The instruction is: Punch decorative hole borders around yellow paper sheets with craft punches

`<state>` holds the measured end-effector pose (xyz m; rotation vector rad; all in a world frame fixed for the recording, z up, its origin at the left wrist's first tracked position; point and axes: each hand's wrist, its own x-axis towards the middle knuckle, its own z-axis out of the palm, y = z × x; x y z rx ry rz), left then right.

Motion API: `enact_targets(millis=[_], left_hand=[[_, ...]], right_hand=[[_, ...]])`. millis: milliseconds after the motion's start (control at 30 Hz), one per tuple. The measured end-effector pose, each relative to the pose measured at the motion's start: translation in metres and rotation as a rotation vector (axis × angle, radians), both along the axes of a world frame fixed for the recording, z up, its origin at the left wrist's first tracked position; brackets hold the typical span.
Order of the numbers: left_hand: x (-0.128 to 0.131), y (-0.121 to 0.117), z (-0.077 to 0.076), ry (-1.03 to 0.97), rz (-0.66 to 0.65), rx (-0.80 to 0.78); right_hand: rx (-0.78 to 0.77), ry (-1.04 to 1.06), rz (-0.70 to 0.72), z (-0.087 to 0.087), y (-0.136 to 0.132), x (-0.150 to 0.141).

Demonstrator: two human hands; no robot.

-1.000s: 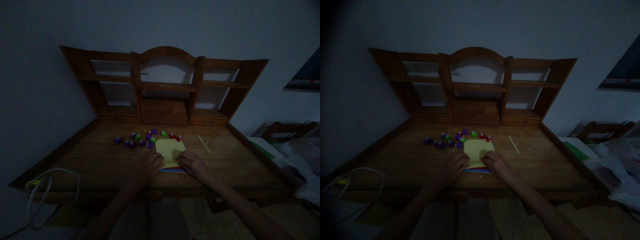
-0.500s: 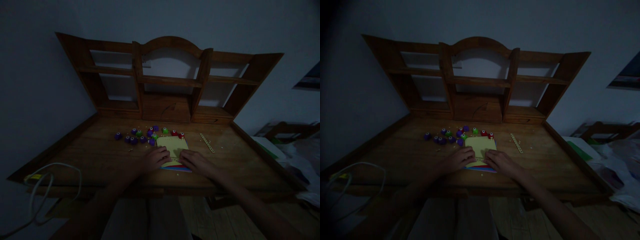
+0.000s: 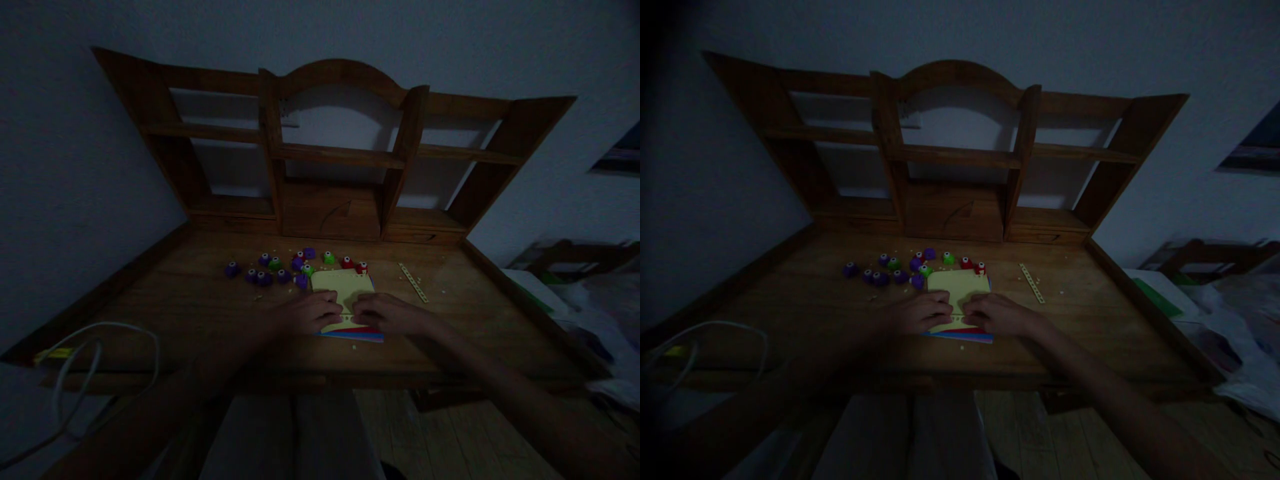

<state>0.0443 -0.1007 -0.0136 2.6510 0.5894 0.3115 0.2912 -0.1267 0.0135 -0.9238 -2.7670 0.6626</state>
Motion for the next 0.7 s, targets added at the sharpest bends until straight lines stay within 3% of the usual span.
enact_targets(millis=[200, 367, 533, 700], left_hand=[[0.002, 0.005, 0.002, 0.043, -0.060, 0.050], [0.000, 0.002, -0.001, 0.041, -0.035, 0.062], [0.007, 0.009, 0.006, 0.056, 0.040, -0.074], [0.028, 0.033, 0.018, 0.286, 0.081, -0.269]], right_hand=[[-0.004, -0.021, 0.031, -0.003, 0.006, 0.000], [-0.022, -0.034, 0.006, -0.006, 0.006, 0.001], [-0.107, -0.031, -0.024, -0.010, 0.018, 0.003], [-0.284, -0.233, -0.098, 0.005, 0.041, -0.007]])
